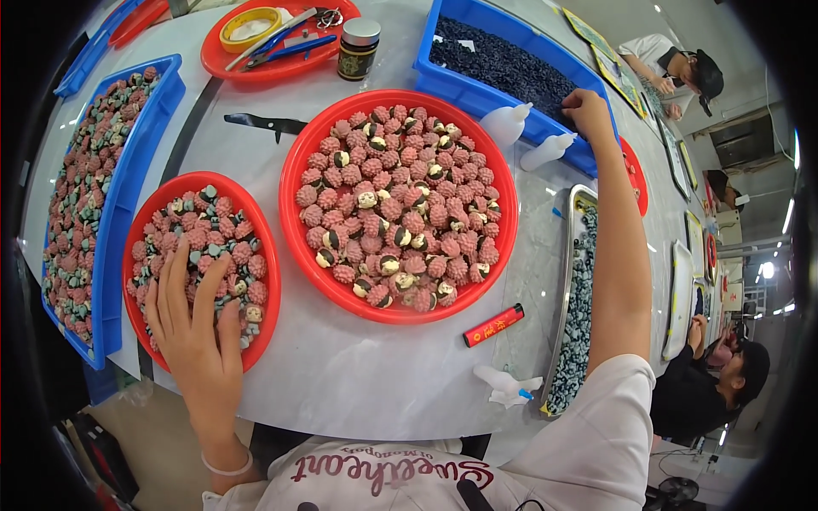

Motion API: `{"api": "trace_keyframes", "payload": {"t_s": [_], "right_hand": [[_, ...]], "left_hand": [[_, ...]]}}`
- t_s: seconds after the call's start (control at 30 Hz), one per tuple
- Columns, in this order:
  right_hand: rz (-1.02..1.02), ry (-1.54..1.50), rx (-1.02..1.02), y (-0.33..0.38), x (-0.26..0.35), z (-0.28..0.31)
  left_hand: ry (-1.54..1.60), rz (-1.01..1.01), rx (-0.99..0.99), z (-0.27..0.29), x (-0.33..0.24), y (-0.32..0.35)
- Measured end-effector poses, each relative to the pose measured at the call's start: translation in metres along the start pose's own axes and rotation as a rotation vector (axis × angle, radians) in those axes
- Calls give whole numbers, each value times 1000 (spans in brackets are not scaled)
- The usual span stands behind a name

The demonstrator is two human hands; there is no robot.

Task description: The person assembles small figurines by taking a figurine head from a tray, applying glue to it with a squeeze bottle, attaching a figurine body to the head, and placing the completed piece into another tray.

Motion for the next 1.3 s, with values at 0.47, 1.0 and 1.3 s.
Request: {"api": "trace_keyframes", "payload": {"t_s": [0.47,1.0,1.3], "right_hand": [[57,-168,-260,45,-2,43],[33,-603,74,360,83,43],[110,-421,-75,388,111,26]], "left_hand": [[9,-21,-51,0,1,8],[-61,-159,-167,-22,10,12],[-28,-169,-154,-26,21,18]]}}
Point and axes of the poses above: each hand's wrist, its own y-axis away from the middle knuckle, its own z-axis out of the back of the hand, x = y × z, the point moved 4 cm from there along -y, towards the middle knuckle, and after that the axes turned 3 degrees about x, right-handed, at the moved point
